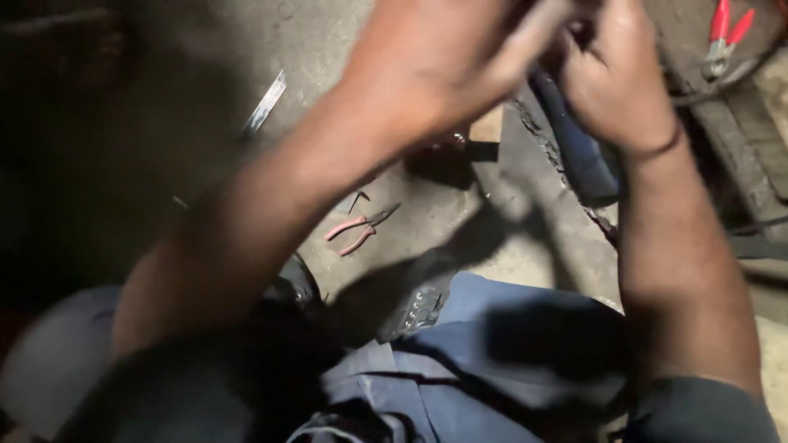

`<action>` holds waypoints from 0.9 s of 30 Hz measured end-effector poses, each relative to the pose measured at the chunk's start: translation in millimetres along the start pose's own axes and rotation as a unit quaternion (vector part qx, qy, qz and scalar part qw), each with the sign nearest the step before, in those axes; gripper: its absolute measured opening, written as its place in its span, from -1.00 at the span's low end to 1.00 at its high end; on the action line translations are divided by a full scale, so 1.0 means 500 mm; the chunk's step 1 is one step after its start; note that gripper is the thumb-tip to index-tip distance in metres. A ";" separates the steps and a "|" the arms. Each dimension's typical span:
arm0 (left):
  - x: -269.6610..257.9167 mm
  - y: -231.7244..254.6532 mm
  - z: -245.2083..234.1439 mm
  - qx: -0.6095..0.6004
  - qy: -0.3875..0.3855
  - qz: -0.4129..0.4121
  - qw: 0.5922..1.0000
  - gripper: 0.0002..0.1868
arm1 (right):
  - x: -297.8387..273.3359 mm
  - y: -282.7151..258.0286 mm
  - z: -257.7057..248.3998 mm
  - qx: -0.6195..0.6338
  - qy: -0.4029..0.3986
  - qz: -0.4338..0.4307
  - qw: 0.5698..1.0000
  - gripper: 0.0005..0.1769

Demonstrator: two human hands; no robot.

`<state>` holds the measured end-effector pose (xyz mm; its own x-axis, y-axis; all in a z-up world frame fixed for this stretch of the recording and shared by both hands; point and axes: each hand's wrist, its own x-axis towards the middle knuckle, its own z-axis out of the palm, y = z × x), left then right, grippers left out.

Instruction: Repairing an electric motor using a soldering iron and various tools.

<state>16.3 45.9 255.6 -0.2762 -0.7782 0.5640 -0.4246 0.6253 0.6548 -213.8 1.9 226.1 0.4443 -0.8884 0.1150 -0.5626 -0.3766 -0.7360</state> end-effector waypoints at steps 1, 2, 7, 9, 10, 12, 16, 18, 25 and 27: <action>-0.016 0.005 -0.018 -0.020 0.011 0.022 1.000 -0.76 | 0.008 0.047 0.004 -0.002 -0.013 -0.049 0.999 -0.61; -0.030 0.012 -0.034 -0.043 0.021 0.044 0.998 -0.81 | 0.014 0.094 0.005 -0.004 -0.026 -0.098 0.995 -0.68; -0.037 0.072 -0.113 -0.082 -0.016 -0.054 0.995 -0.90 | 0.019 0.270 0.100 -0.033 -0.041 0.002 0.999 -0.42; -0.052 0.063 -0.124 -0.060 -0.031 -0.047 0.997 -0.86 | 0.021 0.336 0.153 -0.022 -0.079 0.067 0.994 -0.42; -0.055 0.056 -0.125 -0.041 -0.033 -0.040 0.998 -0.83 | 0.024 0.367 0.183 -0.017 -0.087 0.044 0.995 -0.38; -0.059 0.044 -0.127 -0.021 -0.041 -0.034 0.998 -0.80 | 0.034 0.388 0.222 -0.006 -0.091 0.023 0.996 -0.34; -0.076 0.025 -0.138 0.088 -0.021 -0.010 0.996 -0.48 | 0.054 0.385 0.267 0.061 -0.108 -0.042 0.991 -0.31; -0.092 0.011 -0.141 0.125 -0.017 -0.002 0.992 -0.36 | 0.060 0.385 0.275 0.084 -0.114 -0.046 0.989 -0.33; -0.060 0.048 -0.118 0.251 -0.048 -0.068 0.964 -0.42 | 0.073 0.368 0.257 0.177 -0.192 -0.001 0.965 -0.36; -0.024 0.090 -0.103 0.349 -0.087 -0.073 0.930 -0.41 | 0.075 0.374 0.256 0.188 -0.197 -0.013 0.962 -0.38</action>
<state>44.9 86.5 304.5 -0.2811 -0.8877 0.3646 -0.9081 0.3690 0.1981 -213.0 -68.4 7.6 0.7261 -0.6840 -0.0703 -0.2886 -0.2104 -0.9341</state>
